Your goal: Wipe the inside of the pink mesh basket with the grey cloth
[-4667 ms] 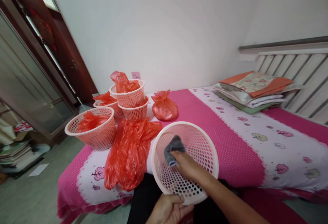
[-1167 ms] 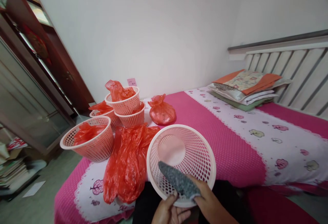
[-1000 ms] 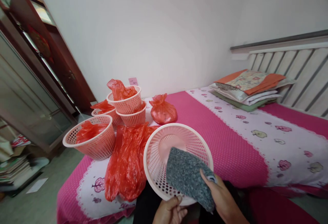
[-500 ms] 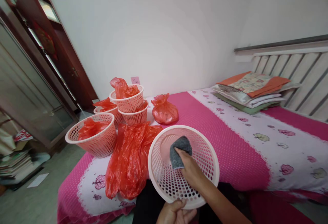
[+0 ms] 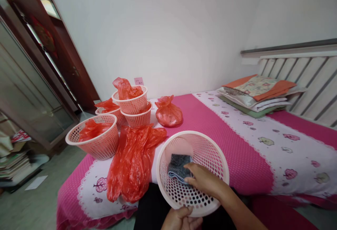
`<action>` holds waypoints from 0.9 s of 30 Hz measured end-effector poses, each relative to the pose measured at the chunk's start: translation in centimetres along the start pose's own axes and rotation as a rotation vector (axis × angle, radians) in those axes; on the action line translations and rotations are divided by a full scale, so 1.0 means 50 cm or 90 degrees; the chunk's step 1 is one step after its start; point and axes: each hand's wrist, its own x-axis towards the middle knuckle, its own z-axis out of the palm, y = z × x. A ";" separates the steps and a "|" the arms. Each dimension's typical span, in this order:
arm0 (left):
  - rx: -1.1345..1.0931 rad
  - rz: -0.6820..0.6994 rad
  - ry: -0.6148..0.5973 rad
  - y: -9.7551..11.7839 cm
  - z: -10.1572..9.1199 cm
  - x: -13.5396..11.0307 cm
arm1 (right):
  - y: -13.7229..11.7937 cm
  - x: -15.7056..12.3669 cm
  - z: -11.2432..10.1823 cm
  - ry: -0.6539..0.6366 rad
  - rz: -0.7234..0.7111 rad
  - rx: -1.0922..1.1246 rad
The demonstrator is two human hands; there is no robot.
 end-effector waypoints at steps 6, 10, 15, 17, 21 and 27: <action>0.019 0.066 0.067 0.039 0.027 -0.020 | -0.016 -0.019 -0.019 0.383 -0.248 0.001; 0.076 0.163 0.063 0.071 0.075 -0.047 | 0.052 -0.054 -0.039 0.687 -0.166 -0.045; 0.120 0.193 0.025 0.097 0.119 -0.047 | 0.123 -0.061 -0.017 0.433 0.060 0.239; 0.148 0.194 -0.019 0.107 0.128 -0.042 | 0.127 -0.051 0.002 0.342 0.096 0.379; 0.268 0.177 -0.114 0.109 0.149 -0.047 | 0.108 -0.014 0.015 0.331 0.140 0.615; 0.234 0.133 -0.173 0.101 0.206 -0.063 | 0.087 0.047 -0.033 0.380 0.127 0.598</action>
